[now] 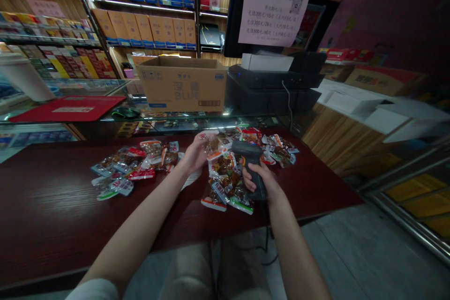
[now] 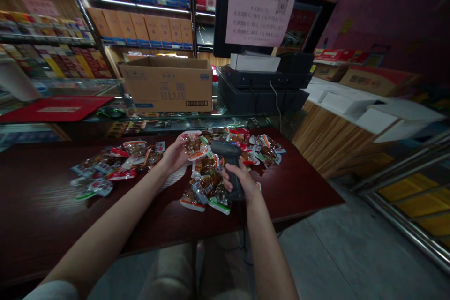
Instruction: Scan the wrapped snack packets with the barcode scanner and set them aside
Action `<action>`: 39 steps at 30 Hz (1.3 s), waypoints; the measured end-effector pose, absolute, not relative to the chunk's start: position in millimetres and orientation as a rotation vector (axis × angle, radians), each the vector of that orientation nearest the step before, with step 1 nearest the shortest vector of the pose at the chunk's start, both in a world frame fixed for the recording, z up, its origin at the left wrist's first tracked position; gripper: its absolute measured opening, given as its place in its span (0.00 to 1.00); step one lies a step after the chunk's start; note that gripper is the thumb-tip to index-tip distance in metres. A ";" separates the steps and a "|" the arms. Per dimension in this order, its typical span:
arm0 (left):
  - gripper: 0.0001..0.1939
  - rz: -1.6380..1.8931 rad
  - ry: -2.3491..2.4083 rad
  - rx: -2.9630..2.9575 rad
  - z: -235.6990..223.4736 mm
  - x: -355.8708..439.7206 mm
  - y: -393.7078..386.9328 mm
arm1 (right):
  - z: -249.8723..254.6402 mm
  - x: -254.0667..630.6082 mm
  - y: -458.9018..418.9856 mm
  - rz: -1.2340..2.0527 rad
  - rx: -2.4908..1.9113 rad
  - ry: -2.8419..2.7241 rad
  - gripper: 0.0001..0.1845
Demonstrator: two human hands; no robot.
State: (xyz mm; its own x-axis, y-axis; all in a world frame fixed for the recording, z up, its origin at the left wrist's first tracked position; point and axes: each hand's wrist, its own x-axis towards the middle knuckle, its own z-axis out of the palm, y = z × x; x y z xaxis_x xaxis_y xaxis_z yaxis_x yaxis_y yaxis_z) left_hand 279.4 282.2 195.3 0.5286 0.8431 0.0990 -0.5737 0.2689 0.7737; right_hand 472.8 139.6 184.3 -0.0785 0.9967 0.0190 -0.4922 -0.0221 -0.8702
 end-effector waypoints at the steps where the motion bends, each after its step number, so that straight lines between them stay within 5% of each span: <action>1: 0.18 0.939 0.345 0.838 195.5 277.8 282.1 | 185.0 472.0 138.7 1.470 -0.790 -0.878 0.15; 13: 0.15 0.977 0.473 0.756 194.5 275.8 272.3 | 190.5 469.3 134.4 1.479 -0.833 -0.901 0.15; 17: 0.07 0.908 0.428 0.557 200.5 277.5 268.3 | 189.5 469.8 134.2 1.466 -0.842 -0.891 0.15; 21: 0.30 0.818 0.316 0.430 208.6 274.3 261.4 | 191.3 468.9 133.4 1.476 -0.853 -0.899 0.16; 25: 0.39 0.794 0.295 0.427 208.4 268.9 260.5 | 191.6 468.2 133.4 1.483 -0.852 -0.904 0.16; 34: 0.45 0.646 0.244 0.474 194.4 265.1 269.3 | 190.9 468.5 133.3 1.486 -0.856 -0.937 0.16; 39: 0.40 0.609 0.256 0.477 190.8 264.0 271.2 | 189.7 469.4 132.7 1.508 -0.875 -0.957 0.16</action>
